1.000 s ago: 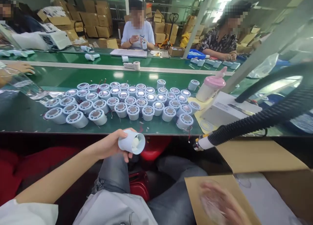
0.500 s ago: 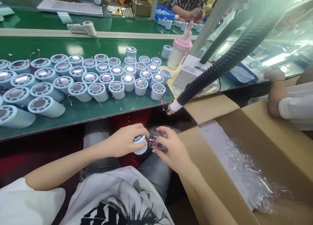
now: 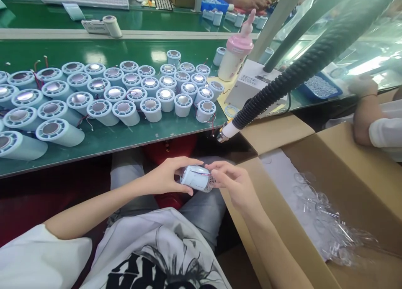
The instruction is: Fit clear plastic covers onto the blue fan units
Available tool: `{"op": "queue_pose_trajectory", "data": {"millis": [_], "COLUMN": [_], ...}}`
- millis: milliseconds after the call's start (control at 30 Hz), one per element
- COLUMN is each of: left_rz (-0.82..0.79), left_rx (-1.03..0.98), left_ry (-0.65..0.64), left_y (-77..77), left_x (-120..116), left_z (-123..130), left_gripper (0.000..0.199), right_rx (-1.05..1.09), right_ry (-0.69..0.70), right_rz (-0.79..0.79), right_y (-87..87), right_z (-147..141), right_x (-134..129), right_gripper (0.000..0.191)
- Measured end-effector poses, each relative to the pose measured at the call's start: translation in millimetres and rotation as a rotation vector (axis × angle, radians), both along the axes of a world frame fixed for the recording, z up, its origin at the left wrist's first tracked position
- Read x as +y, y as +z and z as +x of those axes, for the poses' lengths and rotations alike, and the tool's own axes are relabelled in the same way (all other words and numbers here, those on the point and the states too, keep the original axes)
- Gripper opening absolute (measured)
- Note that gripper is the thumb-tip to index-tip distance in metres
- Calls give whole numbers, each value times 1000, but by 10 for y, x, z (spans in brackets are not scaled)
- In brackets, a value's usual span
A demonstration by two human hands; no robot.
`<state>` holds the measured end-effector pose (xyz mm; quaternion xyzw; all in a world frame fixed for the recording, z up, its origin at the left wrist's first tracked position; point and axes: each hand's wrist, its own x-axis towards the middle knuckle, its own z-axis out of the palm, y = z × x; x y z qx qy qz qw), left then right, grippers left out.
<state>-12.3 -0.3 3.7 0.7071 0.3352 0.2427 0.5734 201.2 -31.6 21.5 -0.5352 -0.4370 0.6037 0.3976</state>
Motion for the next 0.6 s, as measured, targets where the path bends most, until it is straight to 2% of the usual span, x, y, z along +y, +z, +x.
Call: {"op": "queue_pose_trajectory", "data": {"millis": [33,100,167,267,367,500,600], "left_rz": [-107,-290,-412,-514,-456,-242,-179], "left_rx": [-28,-92,-163,-198,-152,-69,-63], "left_ry": [-5,13,67,131,106,44,27], "left_y": [11,38,66,106,139,159,167], "left_x": [-16,-51,-87,-131,-157,-161,-156], "left_z": [8,22,29,25,-3,-54,-74], "left_gripper": [69,68,65,62,66,71,74], "right_rx": [44,80,-23,-313,-371,-250,-182], "right_ry": [-8,41,157,275,291,316,317], "right_rz": [-20,40,221,525,626,535,459], "right_y": [-6,-13,-12,-18,-52,-77,-51], "right_z": [17,49,74,93,101,114,116], "right_x": [1,-12,-41,-100,-145,-169,-176], "right_gripper": [31,25,22,42,43,49,48]}}
